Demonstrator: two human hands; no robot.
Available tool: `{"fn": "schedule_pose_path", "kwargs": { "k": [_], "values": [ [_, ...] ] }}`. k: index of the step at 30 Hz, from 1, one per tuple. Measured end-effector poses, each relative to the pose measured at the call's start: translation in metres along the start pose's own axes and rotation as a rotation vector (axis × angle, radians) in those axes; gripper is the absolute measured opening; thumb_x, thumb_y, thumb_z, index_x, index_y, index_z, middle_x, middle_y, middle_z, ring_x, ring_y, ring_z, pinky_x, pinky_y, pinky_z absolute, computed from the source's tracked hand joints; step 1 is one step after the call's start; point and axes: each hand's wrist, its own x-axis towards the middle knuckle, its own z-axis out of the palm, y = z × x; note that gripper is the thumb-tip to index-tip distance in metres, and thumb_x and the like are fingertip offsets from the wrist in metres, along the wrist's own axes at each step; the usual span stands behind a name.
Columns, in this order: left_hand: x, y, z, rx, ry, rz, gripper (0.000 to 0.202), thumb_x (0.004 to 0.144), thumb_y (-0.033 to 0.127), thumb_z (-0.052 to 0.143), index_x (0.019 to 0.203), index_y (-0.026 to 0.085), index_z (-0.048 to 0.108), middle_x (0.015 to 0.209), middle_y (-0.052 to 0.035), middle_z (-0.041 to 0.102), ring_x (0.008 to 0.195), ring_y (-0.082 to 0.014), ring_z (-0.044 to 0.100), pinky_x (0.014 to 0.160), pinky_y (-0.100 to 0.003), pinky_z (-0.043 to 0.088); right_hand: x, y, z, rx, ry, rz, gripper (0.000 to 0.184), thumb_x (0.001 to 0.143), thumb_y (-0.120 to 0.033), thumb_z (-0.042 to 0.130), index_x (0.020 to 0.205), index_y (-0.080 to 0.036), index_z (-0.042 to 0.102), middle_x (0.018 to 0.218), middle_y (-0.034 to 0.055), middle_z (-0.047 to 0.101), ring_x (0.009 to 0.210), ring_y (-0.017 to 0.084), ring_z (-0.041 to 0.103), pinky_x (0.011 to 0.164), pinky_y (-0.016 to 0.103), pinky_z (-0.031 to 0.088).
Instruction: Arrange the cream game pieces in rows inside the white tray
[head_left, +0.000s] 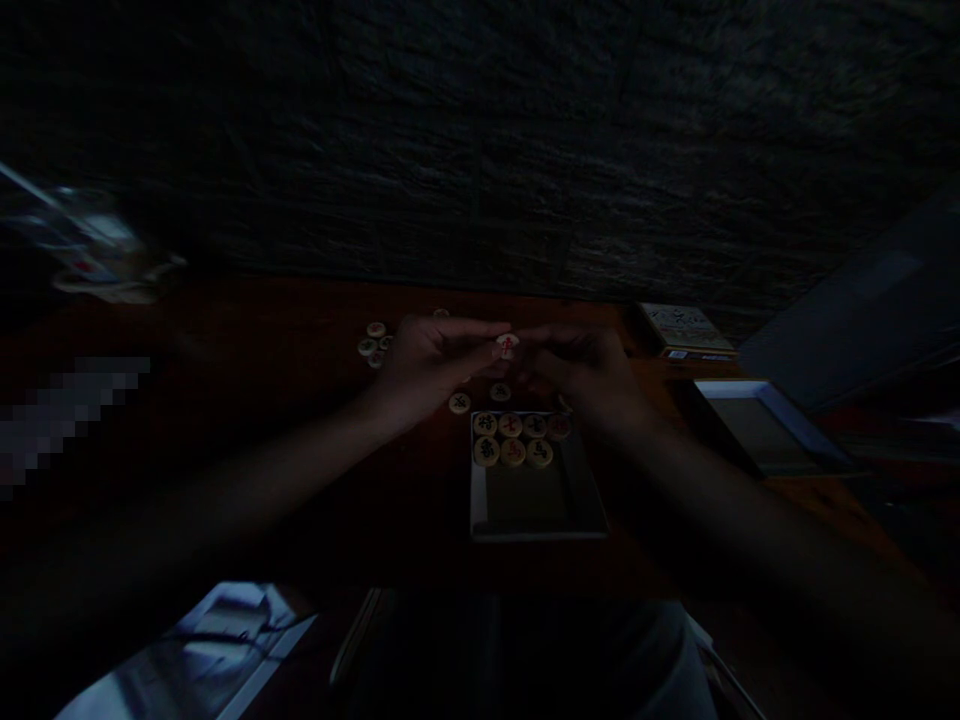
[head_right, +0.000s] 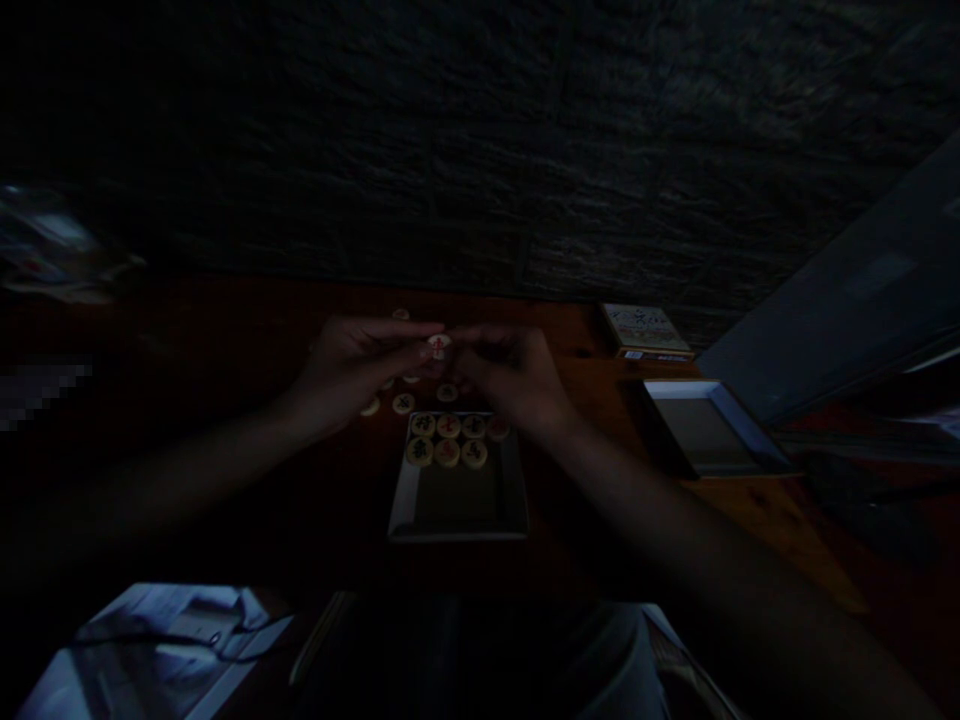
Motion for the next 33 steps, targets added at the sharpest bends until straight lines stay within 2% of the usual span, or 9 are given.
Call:
{"fn": "schedule_pose_path", "kwargs": {
  "k": [6,11,16,21,29,33],
  "values": [
    [-0.0002,-0.0052,0.0004,0.085,-0.009,0.077,0.048,0.07,0.04,0.094,0.111,0.017,0.082,0.108,-0.012,0.082,0.097,-0.0286,0.08,0.088,-0.041,0.067,-0.0007,-0.002,0.0022,-0.049,0.02,-0.007,0.036,0.067,-0.044,0.093,0.09,-0.018,0.081,0.082,0.0054,0.079,0.062,0.015,0.069,0.056,0.025,0.056],
    [-0.0021,-0.0075,0.002,0.117,-0.022,0.141,0.04,0.072,0.033,0.093,0.108,0.019,0.083,0.109,-0.0108,0.082,0.098,-0.0274,0.08,0.09,-0.039,0.067,-0.0029,-0.0013,0.0038,-0.061,0.053,-0.014,0.037,0.068,-0.048,0.093,0.082,-0.016,0.079,0.072,0.0038,0.076,0.056,0.012,0.065,0.052,0.023,0.052],
    [-0.0047,-0.0045,0.0032,0.125,-0.039,0.134,0.037,0.073,0.027,0.092,0.108,0.019,0.082,0.112,-0.0104,0.081,0.1,-0.0277,0.08,0.091,-0.04,0.067,-0.0031,-0.0005,0.0046,-0.068,0.065,-0.001,0.042,0.068,-0.053,0.092,0.082,-0.016,0.078,0.067,0.0026,0.073,0.052,0.011,0.063,0.047,0.021,0.05],
    [-0.0037,-0.0042,0.0026,0.164,-0.022,0.133,0.035,0.074,0.027,0.091,0.107,0.019,0.083,0.117,-0.0105,0.08,0.106,-0.0285,0.078,0.097,-0.043,0.065,-0.0029,-0.0019,0.0037,-0.053,0.019,0.014,0.042,0.071,-0.055,0.09,0.085,-0.017,0.08,0.069,0.0032,0.074,0.056,0.012,0.065,0.053,0.024,0.054],
    [-0.0025,-0.0009,0.0009,0.125,-0.015,0.132,0.042,0.077,0.037,0.089,0.114,0.018,0.081,0.112,-0.0109,0.081,0.098,-0.0262,0.08,0.089,-0.038,0.066,-0.0017,-0.0072,0.0026,-0.032,0.009,-0.019,0.033,0.074,-0.049,0.089,0.09,-0.02,0.084,0.076,0.003,0.078,0.064,0.014,0.07,0.059,0.024,0.057],
    [-0.0021,0.0001,0.0007,0.083,0.012,0.085,0.042,0.081,0.045,0.085,0.114,0.019,0.081,0.112,-0.0108,0.082,0.095,-0.0257,0.08,0.086,-0.038,0.067,-0.0016,-0.0018,-0.0004,-0.06,0.008,-0.084,0.029,0.077,-0.044,0.087,0.096,-0.022,0.084,0.089,0.0042,0.082,0.073,0.018,0.074,0.068,0.029,0.061]
  ]
}}
